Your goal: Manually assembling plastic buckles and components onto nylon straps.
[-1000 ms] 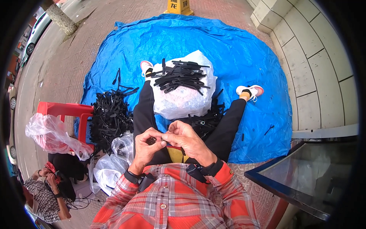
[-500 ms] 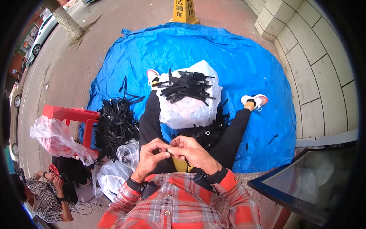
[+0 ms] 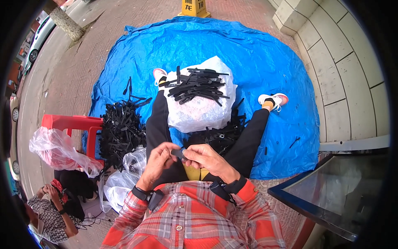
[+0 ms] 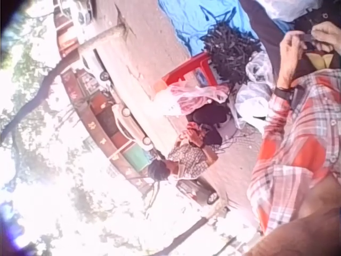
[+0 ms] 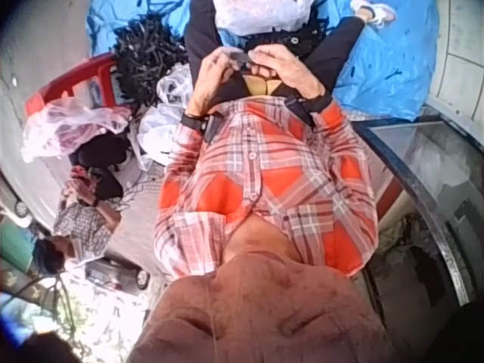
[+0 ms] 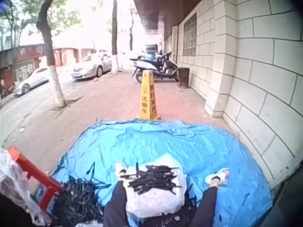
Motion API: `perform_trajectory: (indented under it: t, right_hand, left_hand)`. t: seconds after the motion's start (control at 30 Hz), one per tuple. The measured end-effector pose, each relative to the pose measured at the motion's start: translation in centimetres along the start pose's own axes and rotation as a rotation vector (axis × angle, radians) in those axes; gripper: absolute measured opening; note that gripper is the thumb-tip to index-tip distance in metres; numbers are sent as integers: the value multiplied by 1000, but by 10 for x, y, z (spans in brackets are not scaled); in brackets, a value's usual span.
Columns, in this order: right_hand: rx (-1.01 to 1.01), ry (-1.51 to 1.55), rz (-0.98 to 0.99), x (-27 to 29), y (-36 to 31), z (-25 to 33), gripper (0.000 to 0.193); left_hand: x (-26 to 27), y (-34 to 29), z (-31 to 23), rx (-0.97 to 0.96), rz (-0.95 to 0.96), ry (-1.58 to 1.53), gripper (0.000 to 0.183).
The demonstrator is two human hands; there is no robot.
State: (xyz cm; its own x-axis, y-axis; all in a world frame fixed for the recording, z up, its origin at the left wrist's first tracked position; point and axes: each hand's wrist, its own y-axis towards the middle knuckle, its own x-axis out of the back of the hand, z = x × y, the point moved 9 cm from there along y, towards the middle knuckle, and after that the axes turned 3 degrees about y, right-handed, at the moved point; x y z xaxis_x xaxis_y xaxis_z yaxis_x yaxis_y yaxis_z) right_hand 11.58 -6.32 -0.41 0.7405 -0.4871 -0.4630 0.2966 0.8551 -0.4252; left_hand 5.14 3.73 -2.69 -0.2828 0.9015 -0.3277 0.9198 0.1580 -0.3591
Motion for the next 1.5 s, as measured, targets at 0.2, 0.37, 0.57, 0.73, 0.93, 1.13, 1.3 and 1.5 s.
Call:
perform_trajectory:
  t: [0.2,0.37,0.57,0.73,0.93,1.13,1.3,1.5]
  right_hand:
    - [163,-287,-164,1,5,7,26]
    - [324,-336,-275,3,4,19,28]
    - [262,-459,-243,12,-2,16,26]
    - [216,-512,-229,21,2,14,33]
    - [182,-307,-145,19,1,9,24]
    - [292,-601,-345,27,-13,10,17]
    - [355,-709,-546,46,-18,-22,16]
    - [156,-584,-566,61,-29,-38,16]
  left_hand:
    - [-22,-2,-1,-68,14,134,42]
    - [-27,-2,-13,-56,-116,10,32]
    - [-23,2,-8,-3,-12,47,14]
    - [-36,-1,-10,-1,52,29,19]
    - [-28,2,5,81,36,-226,15]
    - [-38,-2,-33,-286,-135,724,11]
    - [-36,9,15,-175,-83,654,13]
    - [-46,25,18,-126,-44,693,11]
